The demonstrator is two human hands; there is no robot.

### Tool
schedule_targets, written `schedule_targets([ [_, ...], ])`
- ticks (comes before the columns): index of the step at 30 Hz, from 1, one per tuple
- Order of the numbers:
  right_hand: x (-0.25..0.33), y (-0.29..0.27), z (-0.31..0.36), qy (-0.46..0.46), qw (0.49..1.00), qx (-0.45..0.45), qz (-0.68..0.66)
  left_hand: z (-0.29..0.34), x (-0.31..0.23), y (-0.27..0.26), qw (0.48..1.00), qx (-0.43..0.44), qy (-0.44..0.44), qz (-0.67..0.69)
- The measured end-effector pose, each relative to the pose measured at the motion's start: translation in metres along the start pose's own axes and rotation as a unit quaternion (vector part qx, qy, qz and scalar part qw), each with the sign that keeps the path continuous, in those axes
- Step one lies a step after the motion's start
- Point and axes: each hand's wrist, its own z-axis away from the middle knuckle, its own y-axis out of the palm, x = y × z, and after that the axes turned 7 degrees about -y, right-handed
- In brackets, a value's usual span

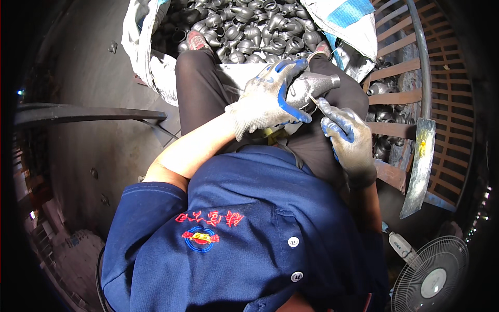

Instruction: Cleaning and inspecting industrial metal castings from a large storage bag.

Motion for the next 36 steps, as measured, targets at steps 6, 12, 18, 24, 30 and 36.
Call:
schedule_targets([
  [6,0.008,0.002,0.001,-0.121,0.974,0.004,0.192,-0.002,0.0,-0.002,0.997,0.045,-0.044,0.033],
  [12,0.005,0.002,0.006,-0.174,0.936,0.013,0.306,-0.006,0.004,0.0,0.991,0.084,-0.054,0.087],
  [18,0.015,0.004,0.007,-0.123,0.956,0.02,0.265,-0.004,0.012,0.006,0.99,0.077,-0.049,0.108],
  [24,-0.003,0.002,-0.003,-0.08,0.992,-0.033,0.095,0.001,0.001,0.004,0.997,0.039,-0.051,0.036],
  [30,0.004,0.001,0.005,-0.061,0.987,0.029,0.145,0.003,0.008,0.01,0.998,0.027,-0.043,0.023],
  [36,0.01,-0.004,0.001,0.102,0.994,-0.035,-0.037,0.003,0.004,0.008,1.0,0.011,-0.019,0.017],
])
